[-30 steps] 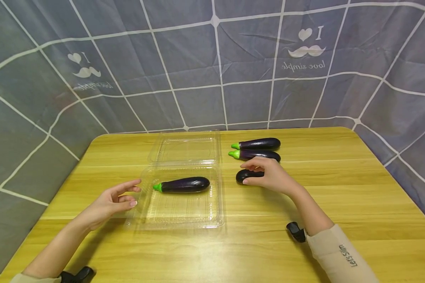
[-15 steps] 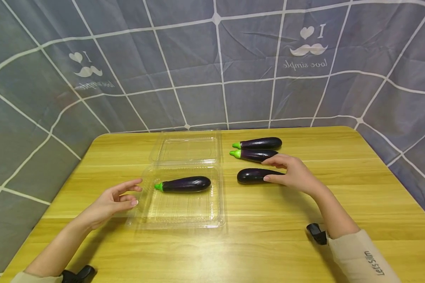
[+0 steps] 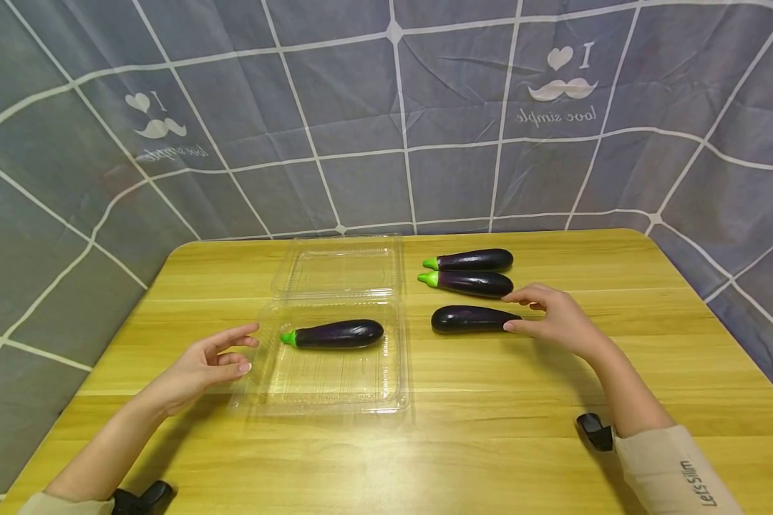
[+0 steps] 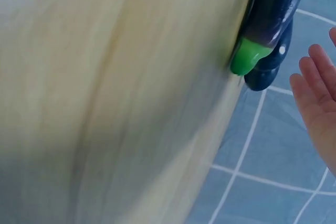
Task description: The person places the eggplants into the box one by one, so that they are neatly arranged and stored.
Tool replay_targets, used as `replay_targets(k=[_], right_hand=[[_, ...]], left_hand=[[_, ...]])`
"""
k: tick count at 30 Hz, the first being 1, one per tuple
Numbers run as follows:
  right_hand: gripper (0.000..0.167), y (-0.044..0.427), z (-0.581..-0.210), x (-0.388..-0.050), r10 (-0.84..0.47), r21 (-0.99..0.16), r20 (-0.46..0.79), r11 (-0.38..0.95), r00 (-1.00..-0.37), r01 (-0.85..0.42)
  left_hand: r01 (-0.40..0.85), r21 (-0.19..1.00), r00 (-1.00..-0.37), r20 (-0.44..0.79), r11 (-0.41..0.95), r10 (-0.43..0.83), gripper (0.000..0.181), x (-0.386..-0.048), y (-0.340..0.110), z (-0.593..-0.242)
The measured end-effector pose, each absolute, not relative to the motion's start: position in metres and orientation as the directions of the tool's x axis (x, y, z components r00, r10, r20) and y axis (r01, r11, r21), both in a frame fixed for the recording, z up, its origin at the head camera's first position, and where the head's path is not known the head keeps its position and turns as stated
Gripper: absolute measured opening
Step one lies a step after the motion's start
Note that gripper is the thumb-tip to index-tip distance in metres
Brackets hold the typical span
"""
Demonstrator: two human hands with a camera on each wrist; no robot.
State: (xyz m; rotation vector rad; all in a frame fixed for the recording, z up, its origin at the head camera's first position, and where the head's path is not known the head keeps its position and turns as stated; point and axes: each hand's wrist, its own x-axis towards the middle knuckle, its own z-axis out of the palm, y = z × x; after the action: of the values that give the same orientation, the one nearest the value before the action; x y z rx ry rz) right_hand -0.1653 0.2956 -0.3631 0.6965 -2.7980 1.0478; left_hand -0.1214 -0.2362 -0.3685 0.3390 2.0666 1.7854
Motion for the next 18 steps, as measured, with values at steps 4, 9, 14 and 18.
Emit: replay_targets(k=[4,9,14,18], right_hand=[[0.037,0.2994,-0.365,-0.1658,-0.373,-0.606,0.212,0.675,-0.903,-0.421],[0.039,0.3032,-0.3664,-0.1663,-0.367,-0.616,0.195,0.675,-0.909,-0.405],[0.04,0.3054,-0.3685,-0.1675,-0.36,-0.619,0.161,0.689,-0.919,-0.378],[0.039,0.3042,-0.3688,-0.1695,-0.368,-0.618,0.149,0.69,-0.918,-0.376]], left_hand=[[-0.062,0.985,-0.898,-0.124,0.159,0.422,0.067,-0.1211,-0.2349,-0.3672],[-0.058,0.987,-0.898,-0.118,0.152,0.424,0.066,-0.1199,-0.2334,-0.3637],[-0.061,0.987,-0.894,-0.12,0.149,0.431,0.066,-0.1197,-0.2334,-0.3616],[-0.06,0.986,-0.893,-0.123,0.155,0.433,0.067,-0.1206,-0.2343,-0.3625]])
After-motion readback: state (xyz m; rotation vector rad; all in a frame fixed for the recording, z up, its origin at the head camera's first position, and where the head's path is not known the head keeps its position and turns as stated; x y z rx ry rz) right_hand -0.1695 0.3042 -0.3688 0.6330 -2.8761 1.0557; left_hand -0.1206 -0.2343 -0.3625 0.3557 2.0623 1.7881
